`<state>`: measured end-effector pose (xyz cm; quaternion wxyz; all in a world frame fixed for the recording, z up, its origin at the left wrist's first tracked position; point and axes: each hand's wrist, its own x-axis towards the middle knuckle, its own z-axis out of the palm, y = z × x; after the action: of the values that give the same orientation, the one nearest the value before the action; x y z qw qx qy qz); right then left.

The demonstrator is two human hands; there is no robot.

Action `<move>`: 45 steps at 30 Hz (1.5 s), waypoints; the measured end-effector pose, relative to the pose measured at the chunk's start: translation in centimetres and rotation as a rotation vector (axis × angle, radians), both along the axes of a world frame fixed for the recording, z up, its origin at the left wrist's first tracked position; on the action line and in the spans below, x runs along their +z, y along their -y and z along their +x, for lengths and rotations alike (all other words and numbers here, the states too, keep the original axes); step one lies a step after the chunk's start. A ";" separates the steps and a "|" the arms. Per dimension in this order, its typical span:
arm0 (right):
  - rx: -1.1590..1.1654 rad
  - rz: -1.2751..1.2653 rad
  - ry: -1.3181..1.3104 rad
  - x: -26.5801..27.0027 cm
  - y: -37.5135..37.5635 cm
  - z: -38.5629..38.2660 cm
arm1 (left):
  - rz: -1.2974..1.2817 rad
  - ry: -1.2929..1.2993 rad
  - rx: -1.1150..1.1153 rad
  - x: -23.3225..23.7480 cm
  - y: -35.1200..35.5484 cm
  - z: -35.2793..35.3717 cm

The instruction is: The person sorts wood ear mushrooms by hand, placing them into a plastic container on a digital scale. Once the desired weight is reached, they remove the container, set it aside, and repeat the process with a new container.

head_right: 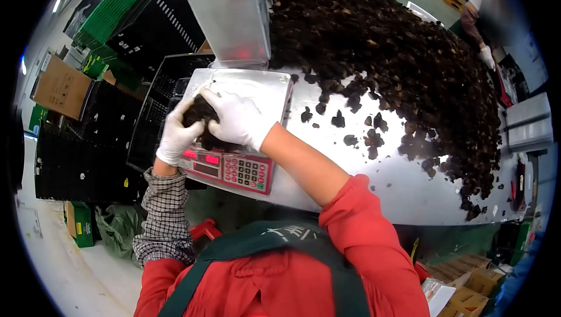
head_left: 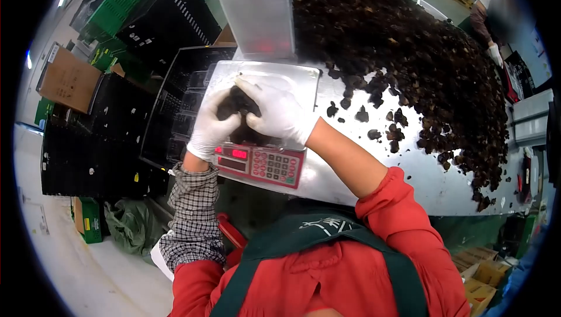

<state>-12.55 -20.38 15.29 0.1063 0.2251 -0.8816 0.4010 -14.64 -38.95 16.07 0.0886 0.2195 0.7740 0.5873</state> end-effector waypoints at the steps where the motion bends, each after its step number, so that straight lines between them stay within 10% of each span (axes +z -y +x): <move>1: 0.000 0.073 0.031 -0.5 0.3 -0.1 | -0.068 -0.041 -0.008 -1.4 0.5 -0.3; 9: -0.133 0.240 0.026 -1.6 -1.7 -0.4 | -0.446 -0.567 -0.046 -3.9 1.0 -1.9; 20: -0.553 -0.466 0.361 -1.5 -9.2 1.0 | 0.281 -0.010 0.025 -1.9 7.0 -4.5; 22: -0.684 -0.448 0.329 -3.9 -11.5 0.3 | 0.294 -0.020 0.107 -0.5 8.4 -4.0; 24: -0.742 0.084 0.196 -6.4 -14.1 -0.4 | 0.335 -0.048 0.165 -0.1 9.4 -4.2; 28: -0.678 0.486 0.223 -6.6 -15.1 0.1 | 0.192 -0.162 0.252 0.6 12.1 -4.6; 34: -0.323 -0.065 0.582 0.4 -6.9 1.9 | -0.028 -0.223 0.241 -0.2 10.7 -4.3; 40: 0.059 0.581 0.043 -1.4 -1.3 2.4 | -0.402 -0.553 -0.061 -4.8 5.0 -3.7; 45: -0.145 0.146 0.263 0.0 -5.3 2.3 | -0.361 -0.629 0.047 -4.5 5.5 -4.7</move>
<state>-10.20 -15.12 15.32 0.0022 0.1135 -0.9287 0.3531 -19.31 -44.49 11.58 -0.1300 0.3522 0.8595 0.3468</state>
